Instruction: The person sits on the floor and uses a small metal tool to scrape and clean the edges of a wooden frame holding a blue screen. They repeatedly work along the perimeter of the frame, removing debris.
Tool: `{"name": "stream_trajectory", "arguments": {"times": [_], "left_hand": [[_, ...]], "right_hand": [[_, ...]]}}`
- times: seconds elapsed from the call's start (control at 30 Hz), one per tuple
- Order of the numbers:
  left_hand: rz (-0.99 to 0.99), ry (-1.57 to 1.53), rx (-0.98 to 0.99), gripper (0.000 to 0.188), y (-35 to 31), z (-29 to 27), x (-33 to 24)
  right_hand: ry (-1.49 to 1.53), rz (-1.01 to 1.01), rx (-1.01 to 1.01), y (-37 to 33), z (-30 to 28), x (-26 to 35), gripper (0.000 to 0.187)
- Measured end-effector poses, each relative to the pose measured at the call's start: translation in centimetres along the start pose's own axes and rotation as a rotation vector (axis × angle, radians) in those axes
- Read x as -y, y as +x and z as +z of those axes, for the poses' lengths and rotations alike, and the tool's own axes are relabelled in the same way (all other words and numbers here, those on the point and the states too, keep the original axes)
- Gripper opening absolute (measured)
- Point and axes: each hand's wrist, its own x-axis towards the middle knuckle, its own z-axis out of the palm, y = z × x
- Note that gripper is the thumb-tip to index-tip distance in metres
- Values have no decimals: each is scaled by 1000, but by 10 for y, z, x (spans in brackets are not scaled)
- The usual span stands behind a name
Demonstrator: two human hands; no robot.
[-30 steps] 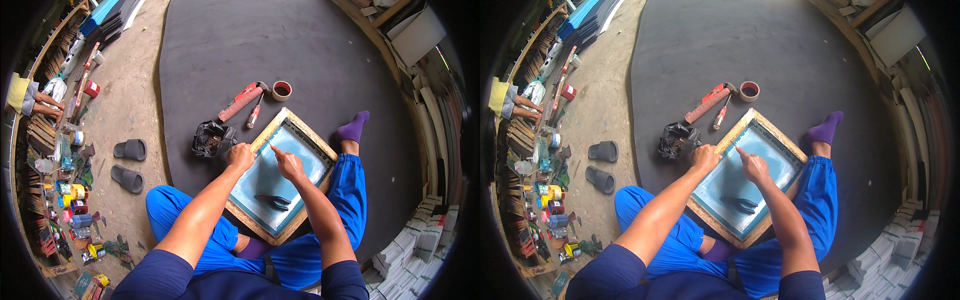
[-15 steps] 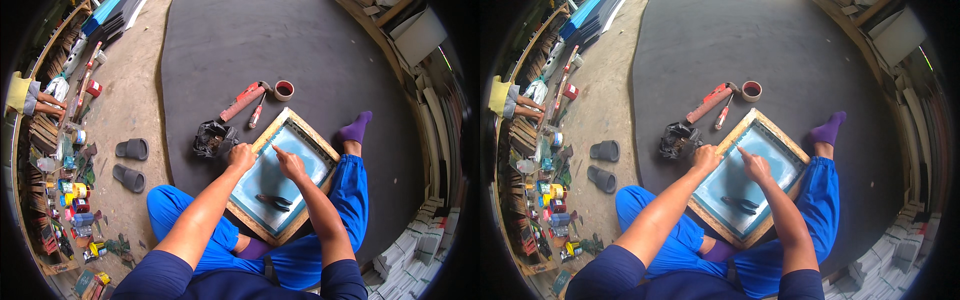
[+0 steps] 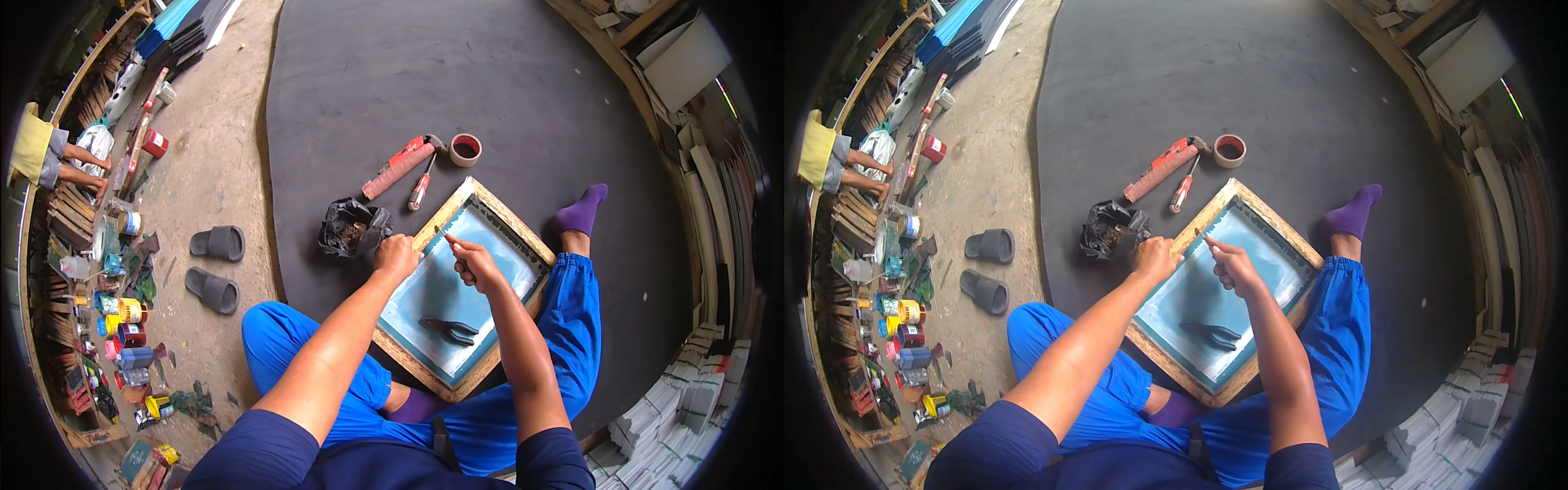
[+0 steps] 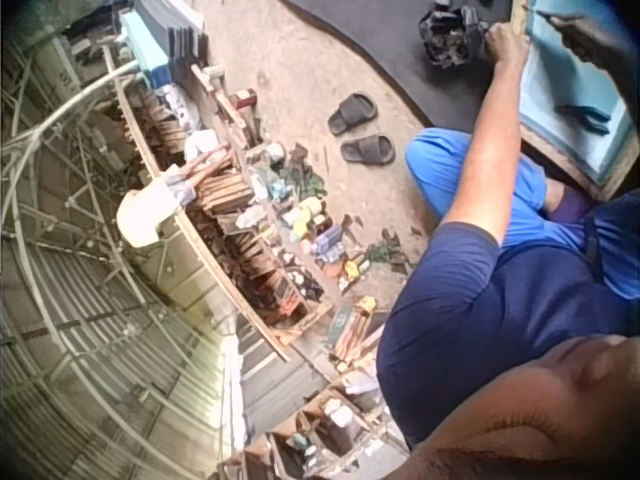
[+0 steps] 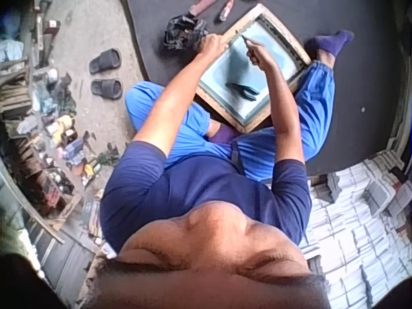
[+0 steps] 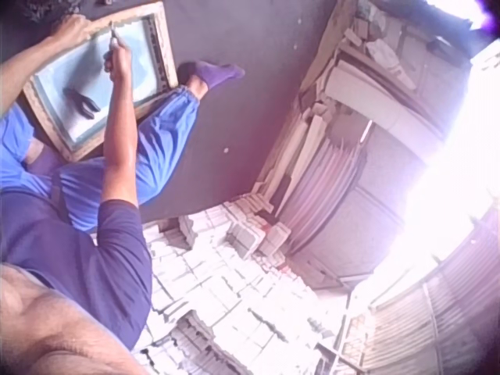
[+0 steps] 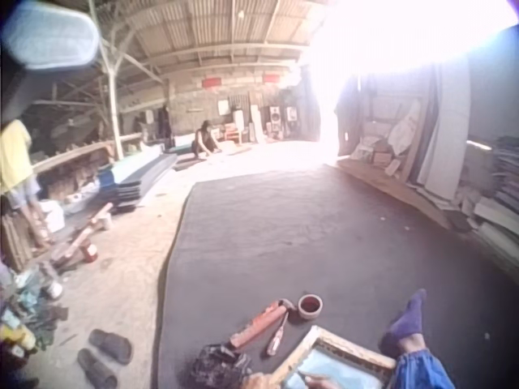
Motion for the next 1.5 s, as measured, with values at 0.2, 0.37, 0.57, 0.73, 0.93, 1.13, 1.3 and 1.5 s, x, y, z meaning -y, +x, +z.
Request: {"name": "stream_trajectory", "arguments": {"times": [0.2, 0.37, 0.57, 0.73, 0.93, 1.13, 1.3, 1.5], "left_hand": [[-8, -16, 37, 36, 7, -2, -11], [-3, -41, -27, 37, 9, 2, -12], [-28, -2, 39, 36, 19, -2, -21], [-11, 10, 33, 34, 17, 1, -17], [10, 50, 25, 32, 21, 4, -23], [29, 61, 14, 33, 25, 8, -25], [34, 89, 27, 34, 23, 3, -19], [30, 87, 23, 34, 22, 2, -23]], "right_hand": [[-791, -436, -323, 4, -14, -24, 39], [-1159, -372, -494, -18, 18, 12, 36], [-1172, -401, -495, -15, 19, 17, 39], [-1311, -233, -468, -20, 41, 36, 47], [-1147, -323, -433, -10, 17, 28, 44], [-879, -387, -317, 12, -10, 10, 41], [-1147, -341, -383, -8, 10, 20, 40], [-571, -362, -218, 19, -17, -5, 40]]}}
